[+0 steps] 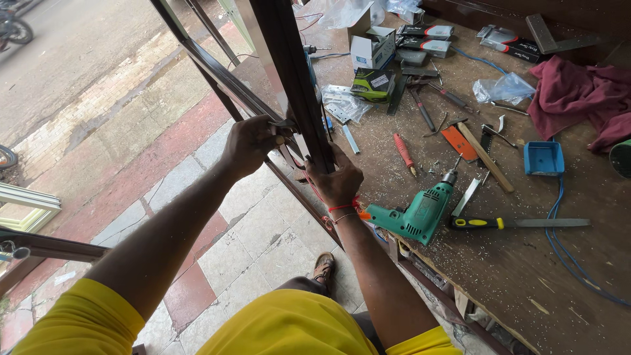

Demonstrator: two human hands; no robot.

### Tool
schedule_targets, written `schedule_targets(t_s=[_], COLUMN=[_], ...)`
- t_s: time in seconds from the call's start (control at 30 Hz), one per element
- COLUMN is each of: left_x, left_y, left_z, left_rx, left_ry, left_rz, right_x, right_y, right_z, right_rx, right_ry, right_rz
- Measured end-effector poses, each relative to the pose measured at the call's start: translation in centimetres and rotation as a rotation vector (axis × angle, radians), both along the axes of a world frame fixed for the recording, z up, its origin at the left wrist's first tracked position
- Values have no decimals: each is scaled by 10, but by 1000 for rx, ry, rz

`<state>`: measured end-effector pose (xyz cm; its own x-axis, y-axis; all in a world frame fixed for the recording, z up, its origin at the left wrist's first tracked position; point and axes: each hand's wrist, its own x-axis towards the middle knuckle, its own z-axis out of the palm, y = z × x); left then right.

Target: The person installs a lock mechanism into a metal door frame. They use a power drill to secure the lock body, then use a screwdriver to attach the latch plate. Finally, they use a metal file to smooth the edges of the latch plate.

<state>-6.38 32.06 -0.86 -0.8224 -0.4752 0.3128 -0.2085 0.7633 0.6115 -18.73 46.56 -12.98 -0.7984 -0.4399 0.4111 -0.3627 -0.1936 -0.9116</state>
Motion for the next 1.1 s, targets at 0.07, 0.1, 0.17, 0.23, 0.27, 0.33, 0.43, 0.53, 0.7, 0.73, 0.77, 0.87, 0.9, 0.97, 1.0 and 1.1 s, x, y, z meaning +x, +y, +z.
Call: schedule_targets(t_s=[0.07,0.1,0.17,0.23,0.27,0.33,0.43,0.53,0.7,0.73,0.77,0.87,0.9,0.97,1.0,1.1], left_x=[0,0,0,1,2,5,11,11,-14,-22,-30,-54,-61,-73,-78,-86], left_y=[-1,-1,-2,-4,-5,-8,-18,-33,-68,-75,-82,-99,-103,-107,-108,-105], left_z=[-1,-2,-2,-1,0,3,11,18,16,14,10,-4,-8,-16,-19,-20], left_rx=[19,27,29,44,61,234,720,988,817,813,810,760,743,650,601,691], left_ry=[26,41,51,44,28,44,132,148,-55,-76,-100,-128,-132,-129,-122,-39], left_rz=[-28,-39,-60,-75,-79,-188,-426,-427,-460,-486,-520,-671,-724,-855,-924,-992], right_x=[-1,-2,-3,-3,-3,-2,-1,-1,2,3,5,10,12,15,16,19], right_y=[1,1,2,1,1,0,1,0,-2,-2,-2,-3,-3,-3,-4,-5], right_z=[1,2,3,4,4,5,6,7,11,12,13,16,17,18,18,17], right_rx=[9,12,30,38,40,49,53,14,66,65,64,9,-17,-60,-84,-44], right_ry=[-3,-4,18,30,28,31,17,-23,-6,-17,-29,-108,-149,-194,-213,-221], right_rz=[21,34,15,3,0,-5,-5,6,-19,-4,5,46,64,105,122,92])
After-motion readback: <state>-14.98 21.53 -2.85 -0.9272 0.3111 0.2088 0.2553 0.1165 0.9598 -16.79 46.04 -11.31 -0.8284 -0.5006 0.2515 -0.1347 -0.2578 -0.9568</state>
